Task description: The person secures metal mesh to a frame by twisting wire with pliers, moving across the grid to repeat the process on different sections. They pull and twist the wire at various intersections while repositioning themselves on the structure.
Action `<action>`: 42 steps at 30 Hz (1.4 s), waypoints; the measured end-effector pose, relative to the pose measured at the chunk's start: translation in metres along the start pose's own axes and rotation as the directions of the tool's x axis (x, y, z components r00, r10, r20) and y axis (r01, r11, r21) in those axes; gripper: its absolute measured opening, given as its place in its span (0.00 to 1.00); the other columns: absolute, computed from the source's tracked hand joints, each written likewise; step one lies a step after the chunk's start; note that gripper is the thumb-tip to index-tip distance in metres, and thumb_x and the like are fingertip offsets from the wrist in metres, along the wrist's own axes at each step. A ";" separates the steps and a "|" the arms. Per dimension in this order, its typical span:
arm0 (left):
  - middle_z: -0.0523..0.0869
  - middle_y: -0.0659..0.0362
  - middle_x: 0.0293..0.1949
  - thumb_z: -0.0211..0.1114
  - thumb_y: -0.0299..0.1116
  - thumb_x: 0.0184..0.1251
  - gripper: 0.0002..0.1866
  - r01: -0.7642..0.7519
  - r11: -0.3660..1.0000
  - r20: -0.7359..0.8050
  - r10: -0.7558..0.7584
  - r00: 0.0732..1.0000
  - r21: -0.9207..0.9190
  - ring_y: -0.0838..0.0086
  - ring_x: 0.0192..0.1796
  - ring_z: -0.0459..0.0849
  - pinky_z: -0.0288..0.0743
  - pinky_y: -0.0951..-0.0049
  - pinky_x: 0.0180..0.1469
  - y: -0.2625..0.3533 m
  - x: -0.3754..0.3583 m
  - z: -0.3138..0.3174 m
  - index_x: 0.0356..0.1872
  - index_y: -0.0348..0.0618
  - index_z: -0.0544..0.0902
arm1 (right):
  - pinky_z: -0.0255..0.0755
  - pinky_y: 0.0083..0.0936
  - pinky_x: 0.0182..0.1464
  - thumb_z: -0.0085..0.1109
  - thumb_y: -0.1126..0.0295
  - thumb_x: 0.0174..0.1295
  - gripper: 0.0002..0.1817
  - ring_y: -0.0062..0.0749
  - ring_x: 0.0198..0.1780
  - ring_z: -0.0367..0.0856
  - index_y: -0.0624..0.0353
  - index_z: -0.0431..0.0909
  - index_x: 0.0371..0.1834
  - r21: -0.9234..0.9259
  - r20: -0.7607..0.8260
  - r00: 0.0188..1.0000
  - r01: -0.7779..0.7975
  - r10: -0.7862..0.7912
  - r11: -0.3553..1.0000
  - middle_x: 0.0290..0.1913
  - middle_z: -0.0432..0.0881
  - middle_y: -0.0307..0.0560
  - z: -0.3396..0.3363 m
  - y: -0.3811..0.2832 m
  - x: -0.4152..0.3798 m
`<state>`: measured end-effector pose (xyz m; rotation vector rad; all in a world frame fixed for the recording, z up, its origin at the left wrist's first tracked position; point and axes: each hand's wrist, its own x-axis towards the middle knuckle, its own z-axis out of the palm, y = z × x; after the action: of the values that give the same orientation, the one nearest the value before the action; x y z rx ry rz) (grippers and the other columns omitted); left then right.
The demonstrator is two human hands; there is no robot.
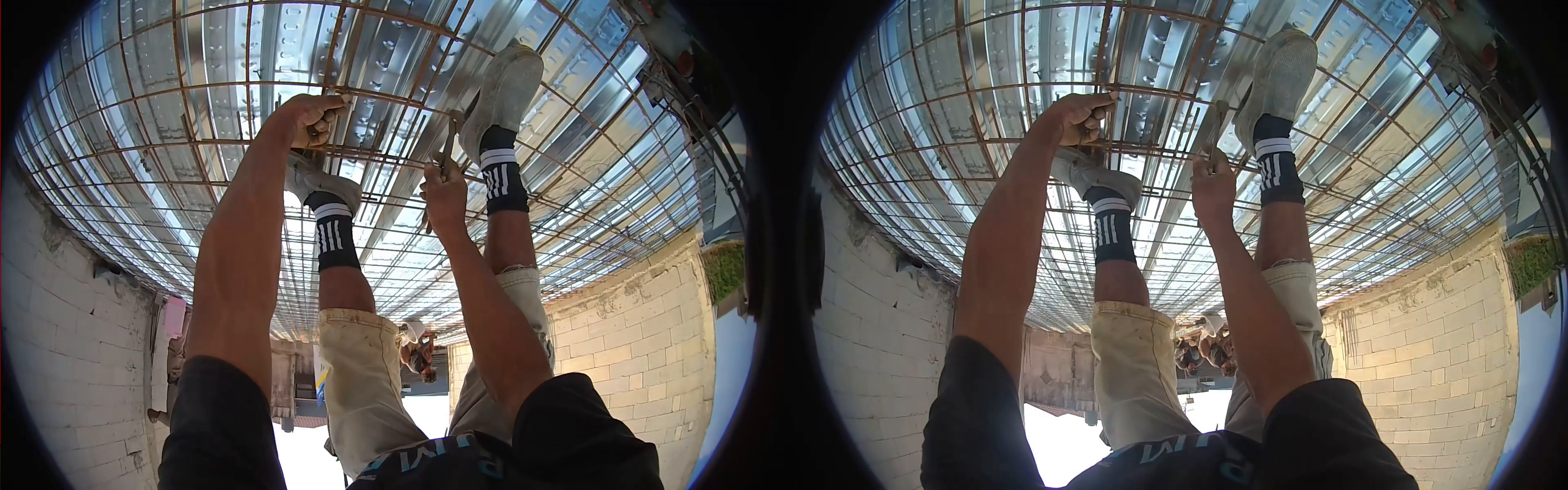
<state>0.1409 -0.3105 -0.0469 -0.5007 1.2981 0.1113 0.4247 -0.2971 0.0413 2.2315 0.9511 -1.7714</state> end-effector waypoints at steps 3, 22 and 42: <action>0.72 0.69 0.18 0.72 0.49 0.62 0.16 -0.076 0.885 -0.214 0.193 0.958 0.459 0.79 0.19 0.62 0.63 0.76 0.31 0.013 0.001 0.011 0.32 0.47 0.85 | 0.73 0.37 0.39 0.61 0.63 0.64 0.23 0.39 0.32 0.82 0.68 0.75 0.57 -0.330 0.066 0.997 -0.023 0.048 0.944 0.30 0.82 0.54 -0.003 0.006 -0.006; 0.87 0.44 0.40 0.57 0.43 0.67 0.17 -0.284 0.553 -0.327 0.755 0.568 0.784 0.50 0.46 0.86 0.78 0.55 0.54 -0.034 0.000 0.043 0.39 0.39 0.86 | 0.75 0.35 0.49 0.64 0.67 0.59 0.17 0.45 0.43 0.83 0.55 0.81 0.52 -0.384 0.353 0.933 0.210 -0.067 0.899 0.44 0.82 0.54 0.040 -0.042 -0.031; 0.89 0.50 0.33 0.58 0.33 0.64 0.18 -0.682 0.729 -0.501 0.610 0.614 0.052 0.72 0.31 0.84 0.77 0.70 0.39 -0.076 -0.009 0.056 0.48 0.32 0.85 | 0.63 0.23 0.23 0.59 0.71 0.62 0.25 0.18 0.22 0.68 0.62 0.69 0.64 -0.212 0.421 0.906 0.066 0.031 0.975 0.26 0.74 0.38 0.078 -0.068 -0.050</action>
<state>0.2157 -0.3533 -0.0065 -0.1420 1.9497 0.7438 0.3170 -0.2994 0.0819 1.6138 1.0099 -1.9336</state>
